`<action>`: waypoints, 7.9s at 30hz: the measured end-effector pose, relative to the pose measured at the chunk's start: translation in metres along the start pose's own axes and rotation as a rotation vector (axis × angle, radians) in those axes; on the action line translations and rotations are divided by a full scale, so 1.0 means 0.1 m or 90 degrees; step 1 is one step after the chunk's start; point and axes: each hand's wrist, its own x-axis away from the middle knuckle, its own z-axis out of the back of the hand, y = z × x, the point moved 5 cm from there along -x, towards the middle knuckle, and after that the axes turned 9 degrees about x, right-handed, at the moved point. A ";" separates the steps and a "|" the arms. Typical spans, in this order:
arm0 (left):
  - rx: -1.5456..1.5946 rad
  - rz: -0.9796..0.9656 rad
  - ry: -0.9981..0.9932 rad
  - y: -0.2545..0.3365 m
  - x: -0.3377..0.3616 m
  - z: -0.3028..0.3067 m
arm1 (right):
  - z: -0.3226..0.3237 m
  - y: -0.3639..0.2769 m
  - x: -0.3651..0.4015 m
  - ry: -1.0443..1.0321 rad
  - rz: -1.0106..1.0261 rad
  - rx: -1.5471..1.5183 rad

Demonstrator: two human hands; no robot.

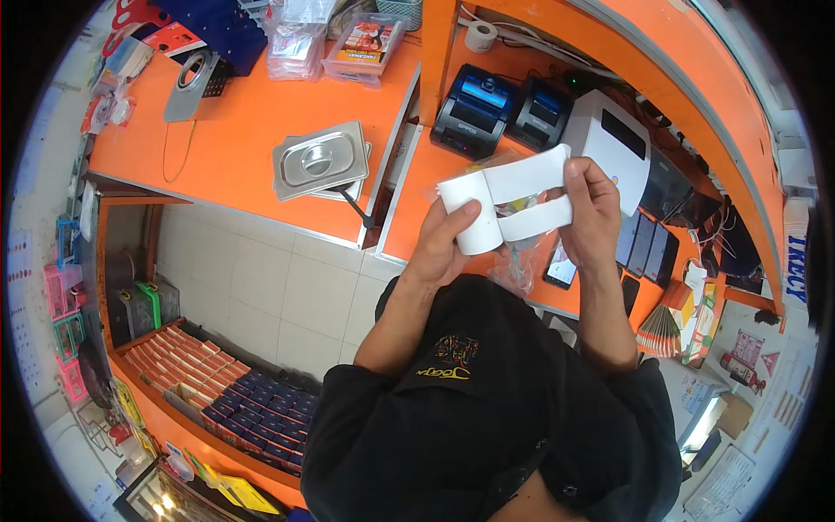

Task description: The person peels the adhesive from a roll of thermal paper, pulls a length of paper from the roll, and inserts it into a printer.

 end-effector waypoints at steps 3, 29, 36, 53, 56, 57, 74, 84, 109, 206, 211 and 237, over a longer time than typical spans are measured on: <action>-0.105 -0.018 0.067 -0.01 0.02 0.02 | -0.03 0.05 0.05 0.020 0.003 0.068; -0.138 0.044 0.000 -0.16 0.24 0.09 | -0.35 -0.31 0.32 -0.192 0.296 0.351; -0.199 0.076 -0.032 -0.11 0.21 -0.32 | -0.38 -0.34 0.29 -0.090 0.237 0.437; -0.467 -0.257 -0.136 0.02 0.19 -0.47 | -0.41 -0.65 0.31 -0.330 0.337 0.401; -0.525 -0.266 -0.128 0.05 0.19 -0.45 | -0.43 -0.61 0.30 -0.317 0.296 0.337; -0.524 -0.265 -0.128 0.06 0.20 -0.44 | -0.43 -0.59 0.29 -0.315 0.307 0.323; -0.560 -0.291 -0.059 0.12 0.18 -0.47 | -0.40 -0.34 0.27 -0.241 0.246 0.289; -0.655 -0.338 -0.077 0.25 0.17 -0.63 | -0.49 -0.77 0.22 -0.310 0.363 0.432; -0.765 -0.367 -0.062 0.19 0.19 -0.73 | -0.40 -0.66 0.17 -0.346 0.256 0.360; -0.401 -0.363 -0.012 0.23 -0.05 0.05 | -0.46 -0.31 0.15 -0.136 0.248 0.387; -0.463 -0.426 0.031 0.33 0.03 -0.12 | -0.51 -0.13 0.22 -0.176 0.094 0.255; -0.214 -0.508 0.237 0.32 -0.03 0.26 | -0.15 0.07 0.40 -0.031 0.278 -0.110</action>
